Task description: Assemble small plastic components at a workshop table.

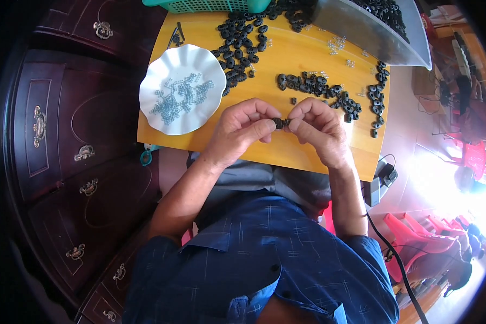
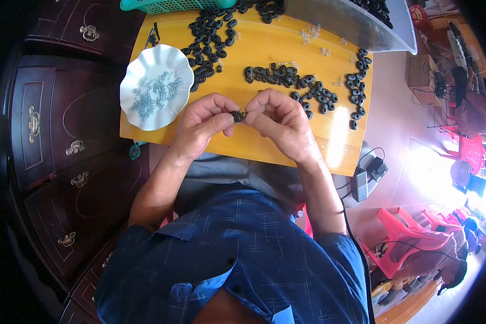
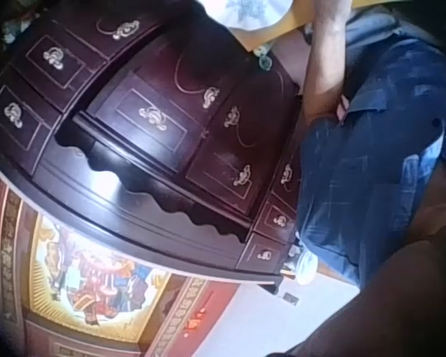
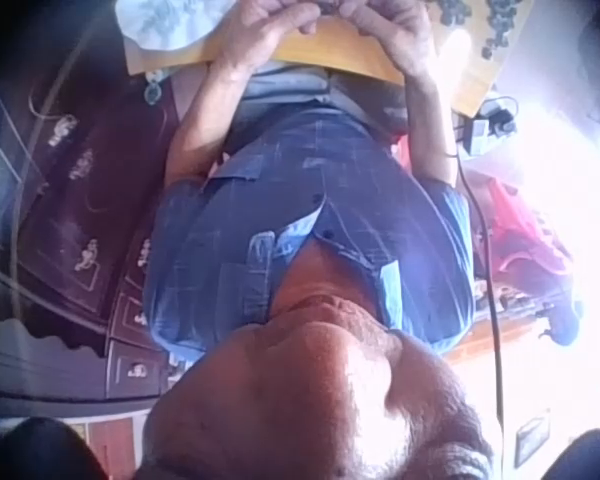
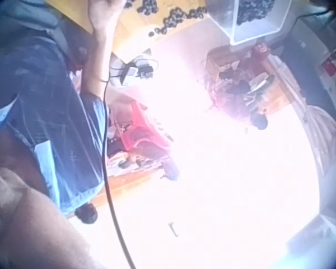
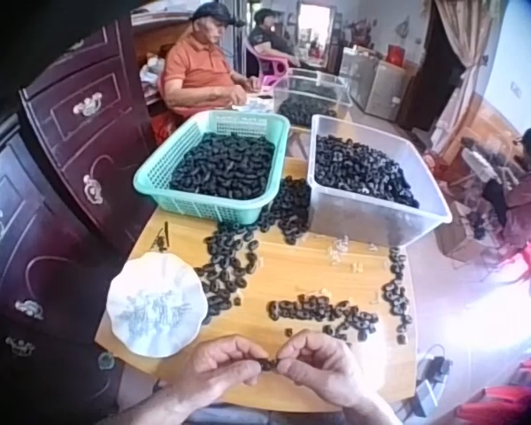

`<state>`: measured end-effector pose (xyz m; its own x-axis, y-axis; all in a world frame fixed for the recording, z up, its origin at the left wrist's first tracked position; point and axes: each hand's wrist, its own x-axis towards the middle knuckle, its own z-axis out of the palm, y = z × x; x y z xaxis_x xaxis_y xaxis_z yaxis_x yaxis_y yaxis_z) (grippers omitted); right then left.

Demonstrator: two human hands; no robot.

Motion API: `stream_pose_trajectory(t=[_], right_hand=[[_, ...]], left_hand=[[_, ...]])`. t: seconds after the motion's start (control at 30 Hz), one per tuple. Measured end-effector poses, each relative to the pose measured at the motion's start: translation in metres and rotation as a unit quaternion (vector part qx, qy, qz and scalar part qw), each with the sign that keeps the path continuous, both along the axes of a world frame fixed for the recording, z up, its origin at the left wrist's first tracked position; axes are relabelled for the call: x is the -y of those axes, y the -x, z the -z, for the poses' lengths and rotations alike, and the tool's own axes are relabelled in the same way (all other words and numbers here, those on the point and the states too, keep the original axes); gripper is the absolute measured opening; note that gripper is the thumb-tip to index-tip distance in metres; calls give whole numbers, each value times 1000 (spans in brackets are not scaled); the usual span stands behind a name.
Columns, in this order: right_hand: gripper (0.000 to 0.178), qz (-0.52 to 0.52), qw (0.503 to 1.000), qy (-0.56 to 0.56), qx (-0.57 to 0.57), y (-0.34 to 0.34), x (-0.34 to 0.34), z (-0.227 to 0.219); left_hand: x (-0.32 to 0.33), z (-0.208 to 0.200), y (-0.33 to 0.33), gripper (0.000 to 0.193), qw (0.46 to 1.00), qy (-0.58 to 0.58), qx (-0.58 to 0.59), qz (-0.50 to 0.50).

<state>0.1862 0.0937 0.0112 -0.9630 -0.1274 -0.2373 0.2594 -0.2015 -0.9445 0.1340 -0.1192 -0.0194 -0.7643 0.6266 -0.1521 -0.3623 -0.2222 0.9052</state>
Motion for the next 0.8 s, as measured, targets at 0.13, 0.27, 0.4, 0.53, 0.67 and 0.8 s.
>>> stream_pose_trajectory(t=[0.13, 0.27, 0.4, 0.53, 0.67, 0.8], right_hand=[[9, 6, 1000, -1, -12, -1, 3, 3], [10, 2, 1000, -3, -9, 0, 3, 1], [5, -13, 1000, 7, -11, 0, 2, 1], [5, -13, 1000, -3, -10, 0, 2, 1], [7, -13, 999, -22, -24, -1, 2, 4], [7, -22, 999, -37, -27, 0, 2, 7]], left_hand=[[0, 0, 0, 15, 1000, -7, -3, -5], [0, 0, 0, 15, 1000, -7, -6, -6], [0, -1, 0, 15, 1000, -3, 0, -6], [1, 1, 1, 15, 1000, -8, 8, -7], [0, -2, 0, 14, 1000, 2, 4, -11], [1, -1, 0, 14, 1000, 12, 0, -11]])
